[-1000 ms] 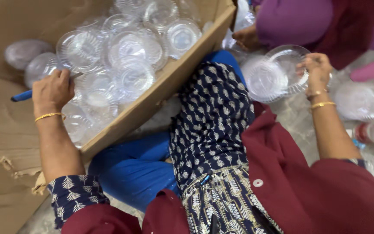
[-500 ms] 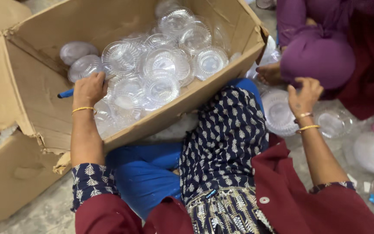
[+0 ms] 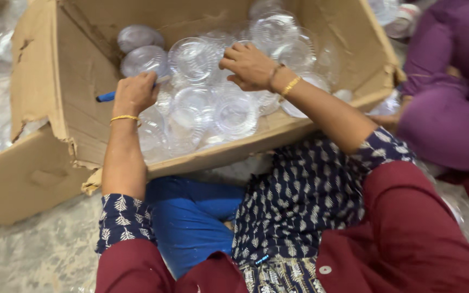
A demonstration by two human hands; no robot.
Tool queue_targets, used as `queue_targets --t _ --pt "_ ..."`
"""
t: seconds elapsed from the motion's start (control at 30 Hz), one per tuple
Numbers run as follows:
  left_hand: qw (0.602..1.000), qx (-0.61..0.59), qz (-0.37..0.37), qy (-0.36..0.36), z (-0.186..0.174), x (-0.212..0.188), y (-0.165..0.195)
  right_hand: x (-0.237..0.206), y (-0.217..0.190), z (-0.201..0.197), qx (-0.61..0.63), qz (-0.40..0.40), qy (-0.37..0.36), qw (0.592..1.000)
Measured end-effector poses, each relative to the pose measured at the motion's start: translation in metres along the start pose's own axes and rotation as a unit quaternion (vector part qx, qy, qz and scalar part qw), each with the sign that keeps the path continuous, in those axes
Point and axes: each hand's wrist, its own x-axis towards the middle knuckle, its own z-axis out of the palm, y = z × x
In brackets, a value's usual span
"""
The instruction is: The person sits on the floor and repeatedly picks up clear plastic plates from a cardboard box, marks them with a blue pen, and returns them to the box. The person handles the plates one at a time and occasionally adjusts their position.
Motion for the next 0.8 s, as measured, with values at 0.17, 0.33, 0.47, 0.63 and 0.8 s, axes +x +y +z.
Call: queue_targets --t 0.17,0.33,0.47,0.63,0.8 --pt "1.000 0.004 -0.015 -0.012 0.012 0.010 -0.022 0.057 0.035 0.059 -0.067 0.044 -0.055 0.995" --pt "0.999 0.011 -0.008 -0.040 0.029 0.030 -0.039 0.039 0.056 0.098 -0.085 0.141 -0.350 0.922" --pt "0.999 -0.024 0.026 0.011 0.044 0.046 -0.033 0.041 0.070 0.113 -0.019 0.184 -0.376 0.908" --pt "0.996 -0.063 0.063 0.025 0.056 0.047 -0.012 0.043 0.066 0.125 -0.032 0.121 -0.463 0.878" --pt "0.989 -0.107 0.053 0.082 0.047 0.057 0.011 0.042 0.076 0.119 0.007 0.134 -0.276 0.952"
